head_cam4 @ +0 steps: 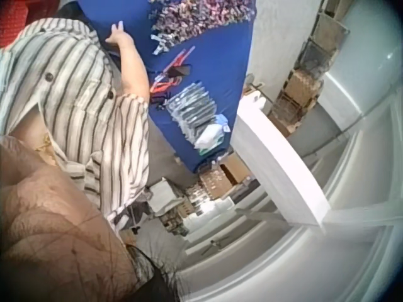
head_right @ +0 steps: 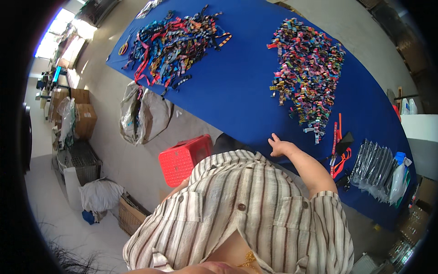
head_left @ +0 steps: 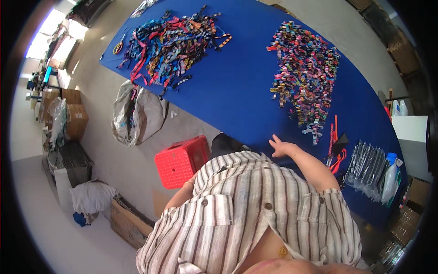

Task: The person folds and fastens patterned wristbands by hand, arranges them in rows on the table, and then picks up a smartphone and a black case.

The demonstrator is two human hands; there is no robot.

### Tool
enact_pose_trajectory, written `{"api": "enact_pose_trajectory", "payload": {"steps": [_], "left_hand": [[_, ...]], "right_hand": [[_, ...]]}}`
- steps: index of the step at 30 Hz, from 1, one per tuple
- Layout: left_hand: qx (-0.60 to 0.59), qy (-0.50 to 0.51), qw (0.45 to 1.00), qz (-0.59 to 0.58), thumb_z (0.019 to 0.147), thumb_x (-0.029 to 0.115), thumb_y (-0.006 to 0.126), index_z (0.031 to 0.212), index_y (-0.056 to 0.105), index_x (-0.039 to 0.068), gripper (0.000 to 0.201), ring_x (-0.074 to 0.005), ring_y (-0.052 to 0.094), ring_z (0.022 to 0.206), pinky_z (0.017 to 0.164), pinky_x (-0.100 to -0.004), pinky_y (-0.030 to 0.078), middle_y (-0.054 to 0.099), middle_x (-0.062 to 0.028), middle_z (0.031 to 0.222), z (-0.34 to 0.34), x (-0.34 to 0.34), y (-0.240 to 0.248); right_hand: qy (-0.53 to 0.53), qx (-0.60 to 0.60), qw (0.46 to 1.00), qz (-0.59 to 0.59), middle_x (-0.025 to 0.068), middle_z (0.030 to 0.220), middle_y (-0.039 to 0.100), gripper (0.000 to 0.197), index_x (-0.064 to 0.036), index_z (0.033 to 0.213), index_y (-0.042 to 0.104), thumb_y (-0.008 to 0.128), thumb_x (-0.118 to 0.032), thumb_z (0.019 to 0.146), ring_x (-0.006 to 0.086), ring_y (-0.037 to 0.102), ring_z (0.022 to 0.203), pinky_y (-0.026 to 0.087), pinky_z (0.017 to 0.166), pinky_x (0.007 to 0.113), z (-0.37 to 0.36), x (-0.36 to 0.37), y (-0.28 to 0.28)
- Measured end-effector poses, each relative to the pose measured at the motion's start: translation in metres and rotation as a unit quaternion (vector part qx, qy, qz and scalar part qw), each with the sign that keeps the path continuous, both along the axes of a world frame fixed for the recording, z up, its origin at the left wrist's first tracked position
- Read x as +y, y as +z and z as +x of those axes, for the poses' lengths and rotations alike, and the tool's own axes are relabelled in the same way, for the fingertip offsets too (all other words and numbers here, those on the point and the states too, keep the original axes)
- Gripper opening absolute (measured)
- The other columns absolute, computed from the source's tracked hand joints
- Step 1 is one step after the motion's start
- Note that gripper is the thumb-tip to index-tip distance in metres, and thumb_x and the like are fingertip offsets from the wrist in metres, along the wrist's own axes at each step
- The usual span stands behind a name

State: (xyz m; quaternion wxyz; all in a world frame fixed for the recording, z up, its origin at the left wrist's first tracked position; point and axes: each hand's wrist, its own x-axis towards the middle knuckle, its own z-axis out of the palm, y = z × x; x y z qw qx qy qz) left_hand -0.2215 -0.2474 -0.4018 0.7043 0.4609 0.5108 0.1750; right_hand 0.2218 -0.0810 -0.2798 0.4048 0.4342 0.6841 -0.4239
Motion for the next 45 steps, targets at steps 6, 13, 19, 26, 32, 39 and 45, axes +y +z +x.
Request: {"api": "enact_pose_trajectory", "payload": {"steps": [6,13,19,26,32,39,45], "left_hand": [[0.067,-0.079,0.992,0.072,0.074,0.021,0.069,0.089,0.072,0.011,0.018,-0.0285,0.068,0.083,0.074,-0.0379,0.056,0.07,-0.0115,0.086,0.025,0.057,0.017],[0.146,-0.157,0.963,0.162,0.075,0.021,0.068,0.089,0.072,0.009,0.018,-0.0286,0.068,0.082,0.073,-0.038,0.056,0.07,-0.0122,0.085,0.032,0.119,0.04],[0.234,-0.169,0.935,0.204,0.075,0.021,0.068,0.089,0.071,0.008,0.019,-0.0286,0.068,0.081,0.072,-0.0381,0.056,0.07,-0.0127,0.084,-0.014,0.131,0.065],[0.313,-0.174,0.907,0.221,0.076,0.021,0.067,0.089,0.071,0.007,0.019,-0.0287,0.068,0.079,0.07,-0.0382,0.056,0.07,-0.0134,0.084,-0.076,0.132,0.057],[0.361,-0.202,0.878,0.242,0.077,0.021,0.067,0.089,0.071,0.006,0.019,-0.0287,0.068,0.078,0.069,-0.0383,0.056,0.07,-0.0139,0.083,-0.124,0.16,0.041],[0.408,-0.253,0.839,0.256,0.077,0.021,0.067,0.089,0.07,0.005,0.02,-0.0288,0.069,0.077,0.067,-0.0384,0.056,0.07,-0.0145,0.082,-0.166,0.181,0.026],[0.453,-0.303,0.79,0.282,0.078,0.02,0.066,0.089,0.07,0.004,0.02,-0.0289,0.069,0.076,0.066,-0.0384,0.056,0.07,-0.0151,0.082,-0.198,0.206,0.021]], "right_hand": [[0.007,-0.02,1.0,0.009,0.0248,0.158,-0.011,0.088,-0.0085,0.155,0.009,0.061,-0.036,0.089,0.0383,0.045,0.132,0.039,0.108,0.043,0.0,-0.007,-0.006],[0.01,-0.029,0.999,-0.026,0.0224,0.159,-0.013,0.086,-0.0104,0.156,0.006,0.057,-0.037,0.092,0.035,0.033,0.14,0.035,0.11,0.042,-0.011,-0.002,0.002],[-0.038,-0.019,0.999,-0.022,0.0152,0.161,-0.014,0.088,-0.0155,0.156,0.008,0.062,-0.037,0.09,0.0326,0.062,0.11,0.052,0.089,0.04,0.006,-0.004,-0.039],[-0.058,-0.082,0.993,-0.057,0.0171,0.161,-0.01,0.096,-0.0109,0.155,0.011,0.065,-0.046,0.084,0.0273,0.067,0.092,0.054,0.084,0.038,-0.015,0.007,-0.019],[-0.101,-0.151,0.98,-0.08,0.0215,0.16,0.007,0.087,-0.0092,0.149,0.036,0.065,-0.052,0.079,0.0275,0.067,0.09,0.053,0.086,0.04,-0.046,0.026,0.008],[-0.086,-0.208,0.972,-0.059,0.0267,0.154,0.022,0.077,-0.0053,0.138,0.051,0.07,-0.048,0.076,0.0324,0.05,0.13,0.042,0.106,0.038,-0.088,0.037,0.025],[-0.188,-0.226,0.954,-0.052,0.0282,0.149,0.032,0.075,-0.0022,0.132,0.056,0.073,-0.045,0.072,0.0327,0.041,0.136,0.037,0.11,0.036,-0.097,0.049,0.025]]}}
